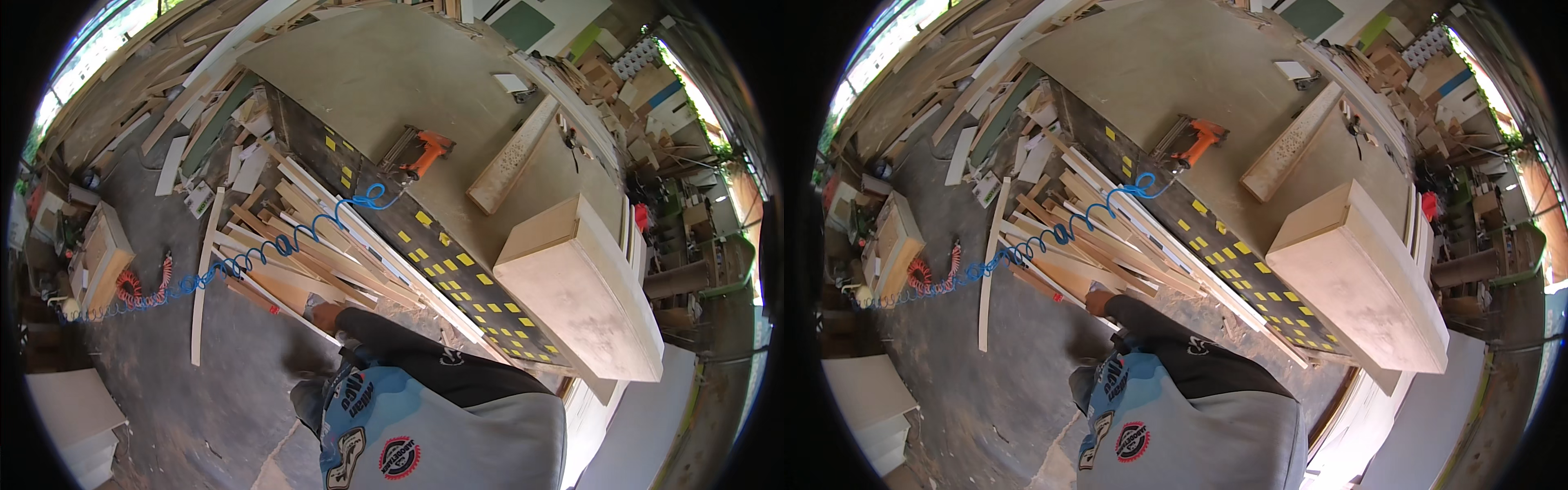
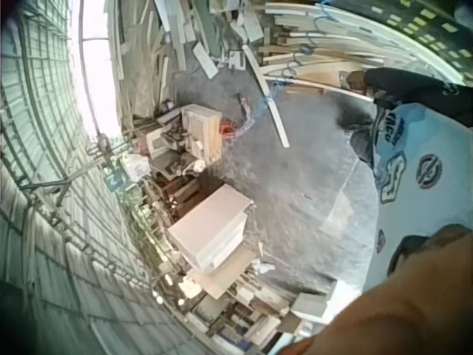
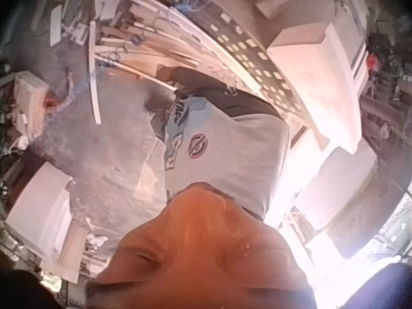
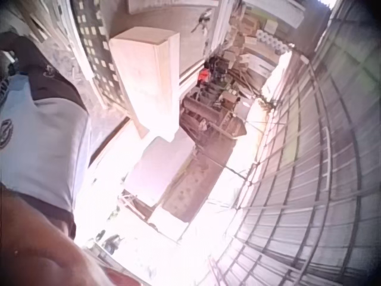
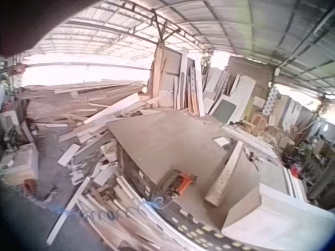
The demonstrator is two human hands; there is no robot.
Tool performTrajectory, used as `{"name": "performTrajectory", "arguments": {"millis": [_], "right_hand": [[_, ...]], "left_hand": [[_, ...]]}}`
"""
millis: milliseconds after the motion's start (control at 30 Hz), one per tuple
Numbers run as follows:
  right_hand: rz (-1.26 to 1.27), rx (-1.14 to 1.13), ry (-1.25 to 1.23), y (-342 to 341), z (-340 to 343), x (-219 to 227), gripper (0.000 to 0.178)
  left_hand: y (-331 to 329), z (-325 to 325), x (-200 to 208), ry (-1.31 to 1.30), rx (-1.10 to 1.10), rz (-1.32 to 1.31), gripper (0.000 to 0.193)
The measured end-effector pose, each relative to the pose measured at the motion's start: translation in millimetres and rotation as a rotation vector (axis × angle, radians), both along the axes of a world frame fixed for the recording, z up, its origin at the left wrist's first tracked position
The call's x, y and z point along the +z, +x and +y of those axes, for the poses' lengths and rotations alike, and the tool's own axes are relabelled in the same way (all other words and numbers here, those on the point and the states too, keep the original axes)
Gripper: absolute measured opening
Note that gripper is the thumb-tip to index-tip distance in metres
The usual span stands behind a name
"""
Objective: The person joins wooden pieces to form a box-like structure using a pneumatic nail gun by hand, aligning the edges and driving nails into the corners and along the joints.
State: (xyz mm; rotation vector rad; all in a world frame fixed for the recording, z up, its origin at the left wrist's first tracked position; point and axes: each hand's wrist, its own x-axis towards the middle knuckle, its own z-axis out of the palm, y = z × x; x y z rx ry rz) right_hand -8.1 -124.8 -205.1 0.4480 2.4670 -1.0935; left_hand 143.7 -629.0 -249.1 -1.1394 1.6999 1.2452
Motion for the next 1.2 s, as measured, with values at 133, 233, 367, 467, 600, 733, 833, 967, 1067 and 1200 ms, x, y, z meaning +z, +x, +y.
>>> {"name": "performTrajectory", "arguments": {"millis": [133, 233, 367, 467, 600, 733, 833, 967, 1067, 1200], "right_hand": [[0.028, 0.250, -0.016, -56.4, -50.2, -13.4, 0.033], [-0.165, 0.219, 0.042, -81.7, -58.9, -37.5, 0.030], [-0.354, -0.024, 0.193, -109.5, -81.2, -44.3, 0.032], [-0.256, 0.287, 0.474, -140.4, -95.3, -93.2, 0.026], [-0.086, 0.057, 0.071, -242.4, -194.4, -51.3, 0.027], [0.097, 0.158, 0.035, -326.8, -248.2, -33.3, 0.028], [0.027, 0.049, -0.178, -378.5, -272.0, -58.2, 0.027], [0.137, 0.656, 0.246, -430.7, -286.3, -66.2, 0.016], [-0.006, 0.613, 0.248, -443.8, -283.1, -106.3, 0.022], [-0.428, 0.566, 0.215, -498.4, -301.4, -146.7, 0.039]], "left_hand": [[-43.1, -9.6, -6.8, 0.101, -0.059, -0.018, 0.024], [-100.1, -45.1, -7.1, 0.156, -0.068, 0.058, 0.023], [-198.2, -130.0, 4.7, 0.079, 0.035, 0.314, 0.021], [-324.7, -189.5, 19.5, -0.004, 0.158, 0.614, 0.021], [-437.7, -271.7, 86.4, -0.138, 0.393, 0.824, 0.025], [-509.6, -266.9, 120.4, -0.086, 0.473, 0.796, 0.031], [-552.1, -246.2, 113.9, 0.066, 0.390, 0.770, 0.032], [-596.0, -204.3, 92.7, 0.227, 0.311, 0.625, 0.030], [-640.1, -202.5, 81.9, 0.282, 0.240, 0.541, 0.028], [-710.4, -255.3, 57.0, 0.244, 0.258, 0.501, 0.025]]}}
